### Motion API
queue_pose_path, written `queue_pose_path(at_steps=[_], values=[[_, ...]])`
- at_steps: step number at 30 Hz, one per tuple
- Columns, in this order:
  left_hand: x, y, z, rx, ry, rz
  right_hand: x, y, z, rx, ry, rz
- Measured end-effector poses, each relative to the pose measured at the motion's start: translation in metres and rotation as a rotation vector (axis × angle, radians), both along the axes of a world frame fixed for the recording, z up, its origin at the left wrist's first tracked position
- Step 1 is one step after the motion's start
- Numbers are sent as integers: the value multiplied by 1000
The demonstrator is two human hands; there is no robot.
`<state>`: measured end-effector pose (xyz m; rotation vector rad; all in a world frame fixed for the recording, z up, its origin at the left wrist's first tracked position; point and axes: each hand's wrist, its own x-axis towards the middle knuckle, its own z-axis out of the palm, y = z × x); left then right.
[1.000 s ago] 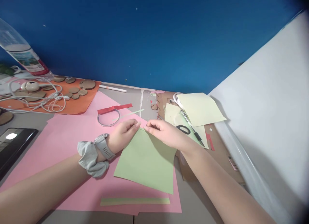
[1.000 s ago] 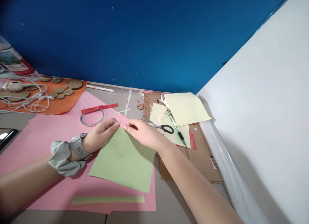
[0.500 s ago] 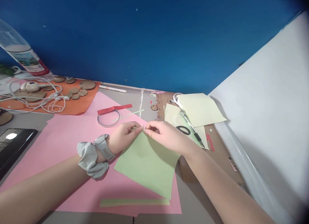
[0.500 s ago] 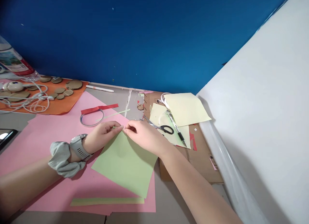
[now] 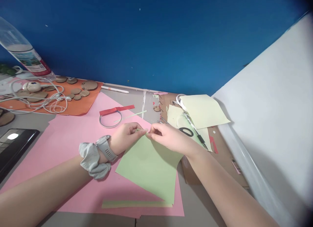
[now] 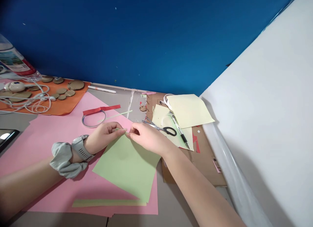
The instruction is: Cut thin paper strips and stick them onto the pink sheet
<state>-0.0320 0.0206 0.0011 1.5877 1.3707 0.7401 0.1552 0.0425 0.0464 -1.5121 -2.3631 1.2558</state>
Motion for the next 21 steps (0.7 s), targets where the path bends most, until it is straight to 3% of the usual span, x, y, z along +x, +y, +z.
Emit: queue_pose_path(at_steps=[5,21], values=[[1,-1,0,-5,-18,59,-1,-2,0,54,-19,-27],[3,-2,-5,69,3,78,-6,-8,0,89,-71,-41]])
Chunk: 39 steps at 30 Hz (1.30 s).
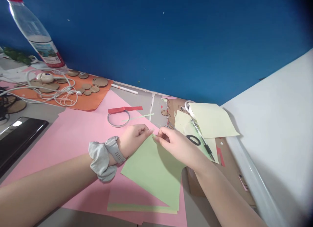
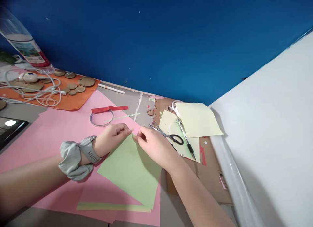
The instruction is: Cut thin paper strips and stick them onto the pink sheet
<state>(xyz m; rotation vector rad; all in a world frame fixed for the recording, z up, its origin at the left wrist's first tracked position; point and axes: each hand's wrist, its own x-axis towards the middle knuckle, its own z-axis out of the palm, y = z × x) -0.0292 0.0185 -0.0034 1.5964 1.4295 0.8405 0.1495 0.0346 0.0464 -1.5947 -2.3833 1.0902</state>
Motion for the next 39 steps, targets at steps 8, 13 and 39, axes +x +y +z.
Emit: queue_pose_path(at_steps=[8,13,39], values=[[0,0,1,-26,24,18,-4,-1,1,2,31,-26],[-2,4,3,-47,-33,-3,-5,-2,2,8,19,-51],[-1,4,-3,-36,-61,-102,-2,5,1,-96,107,-27]])
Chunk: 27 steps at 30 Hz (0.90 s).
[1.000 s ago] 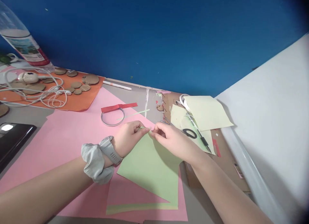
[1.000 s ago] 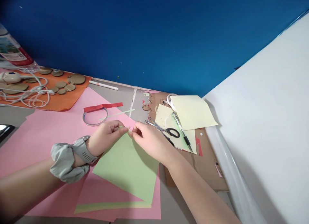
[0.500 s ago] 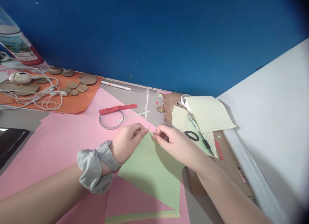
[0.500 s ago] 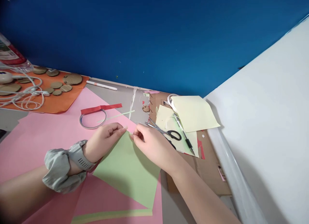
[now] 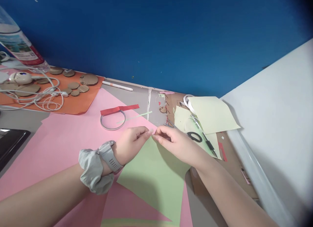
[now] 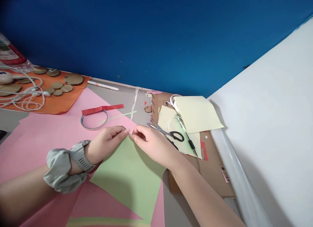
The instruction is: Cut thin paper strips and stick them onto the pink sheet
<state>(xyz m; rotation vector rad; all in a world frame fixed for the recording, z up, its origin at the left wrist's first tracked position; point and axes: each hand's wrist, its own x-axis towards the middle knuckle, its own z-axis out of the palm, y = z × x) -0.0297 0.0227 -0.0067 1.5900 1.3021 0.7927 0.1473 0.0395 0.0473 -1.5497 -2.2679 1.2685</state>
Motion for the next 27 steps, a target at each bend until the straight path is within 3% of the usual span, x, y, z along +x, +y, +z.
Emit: queue_pose_path(at_steps=[18,27], values=[[-2,1,3,-36,-35,81,8,-3,11,97,-120,100],[-3,3,3,54,-3,138,8,-2,15,63,-82,37]])
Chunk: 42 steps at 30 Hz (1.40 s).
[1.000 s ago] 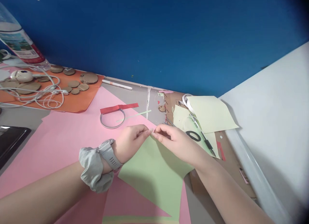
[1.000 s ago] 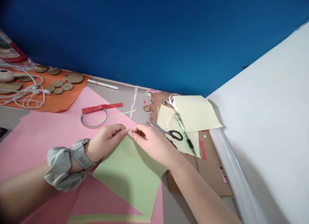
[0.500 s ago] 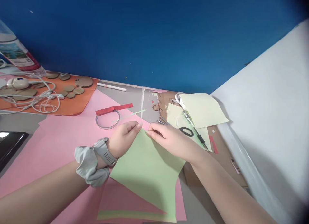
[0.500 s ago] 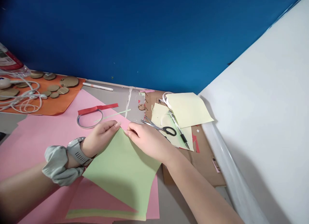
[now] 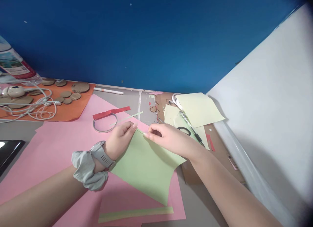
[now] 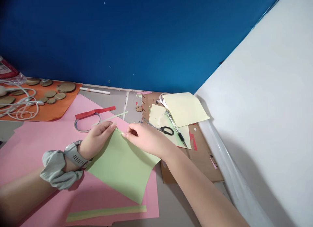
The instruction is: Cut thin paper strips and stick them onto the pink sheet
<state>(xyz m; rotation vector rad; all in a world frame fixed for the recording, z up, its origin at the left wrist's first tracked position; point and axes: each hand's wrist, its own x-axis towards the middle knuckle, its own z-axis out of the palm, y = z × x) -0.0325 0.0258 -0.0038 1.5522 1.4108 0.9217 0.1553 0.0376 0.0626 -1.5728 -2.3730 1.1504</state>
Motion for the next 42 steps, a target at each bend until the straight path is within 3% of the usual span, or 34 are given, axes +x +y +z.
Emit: queue_pose_path(at_steps=[18,37,42], values=[[0,-6,4,123,4,30,3,9,-8,-73,87,-14],[-1,-4,1,40,-6,29,1,15,-15,-194,250,30],[-2,-3,-1,15,-37,63,7,18,-13,-214,174,-41]])
